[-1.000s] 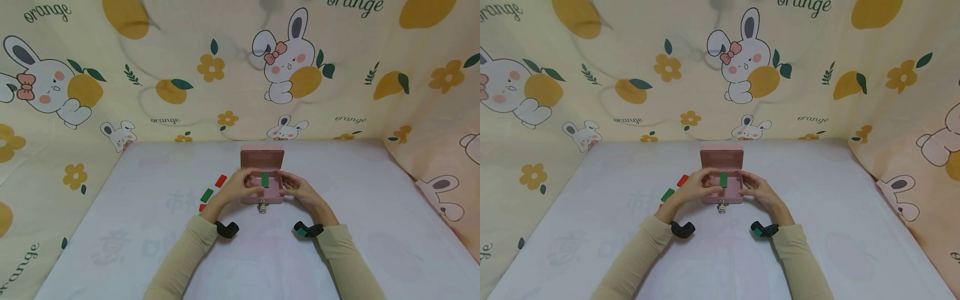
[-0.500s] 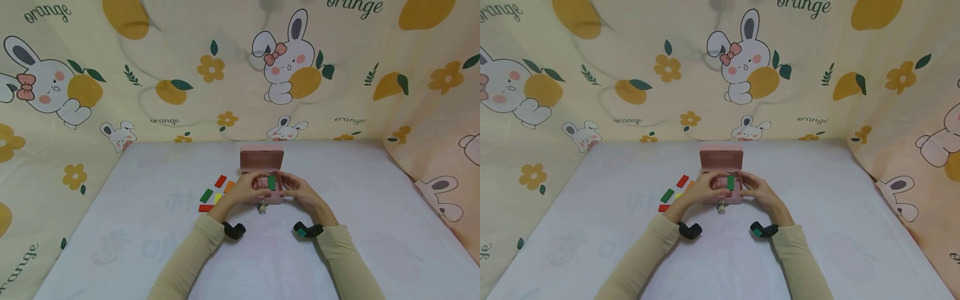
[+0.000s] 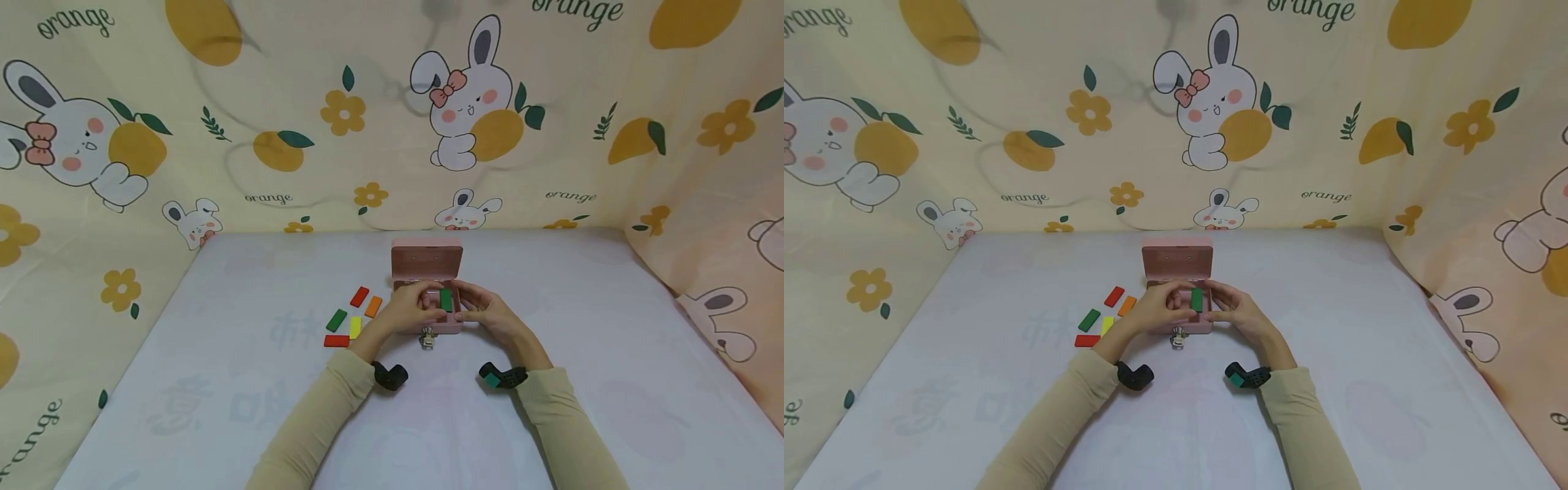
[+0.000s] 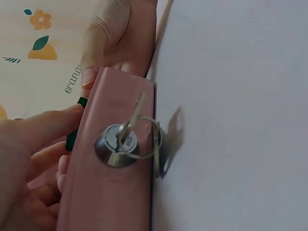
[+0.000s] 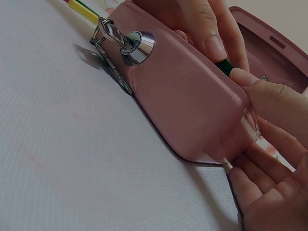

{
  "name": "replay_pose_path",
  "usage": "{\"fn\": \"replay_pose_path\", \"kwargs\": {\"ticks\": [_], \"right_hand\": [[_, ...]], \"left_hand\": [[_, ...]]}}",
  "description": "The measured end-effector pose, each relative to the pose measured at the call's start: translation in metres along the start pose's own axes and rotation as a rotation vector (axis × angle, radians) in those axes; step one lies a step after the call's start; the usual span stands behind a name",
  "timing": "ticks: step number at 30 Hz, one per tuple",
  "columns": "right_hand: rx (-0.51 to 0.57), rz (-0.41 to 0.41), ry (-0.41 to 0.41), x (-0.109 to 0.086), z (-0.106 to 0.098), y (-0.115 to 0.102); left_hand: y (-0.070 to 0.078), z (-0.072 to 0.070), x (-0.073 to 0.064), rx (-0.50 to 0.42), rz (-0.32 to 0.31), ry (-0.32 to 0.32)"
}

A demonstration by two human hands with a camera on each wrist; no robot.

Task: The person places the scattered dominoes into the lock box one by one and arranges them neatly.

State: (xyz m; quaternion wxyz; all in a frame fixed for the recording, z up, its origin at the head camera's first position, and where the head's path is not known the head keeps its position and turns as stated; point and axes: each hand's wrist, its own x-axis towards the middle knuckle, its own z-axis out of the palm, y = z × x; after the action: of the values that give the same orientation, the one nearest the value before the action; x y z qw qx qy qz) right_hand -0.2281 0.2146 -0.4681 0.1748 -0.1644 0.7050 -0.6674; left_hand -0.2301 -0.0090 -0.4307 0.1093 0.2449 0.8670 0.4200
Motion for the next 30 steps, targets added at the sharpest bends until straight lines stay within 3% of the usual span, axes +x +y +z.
{"fn": "replay_pose_path", "kwargs": {"ticks": [19, 30], "right_hand": [[-0.008, -0.032, -0.005, 0.001, -0.002, 0.003], [-0.011, -0.004, 0.005, 0.000, 0.000, 0.000]], "left_hand": [[0.004, 0.012, 0.010, 0.072, -0.077, -0.041], [0.003, 0.020, 0.014, 0.110, -0.114, -0.005]]}}
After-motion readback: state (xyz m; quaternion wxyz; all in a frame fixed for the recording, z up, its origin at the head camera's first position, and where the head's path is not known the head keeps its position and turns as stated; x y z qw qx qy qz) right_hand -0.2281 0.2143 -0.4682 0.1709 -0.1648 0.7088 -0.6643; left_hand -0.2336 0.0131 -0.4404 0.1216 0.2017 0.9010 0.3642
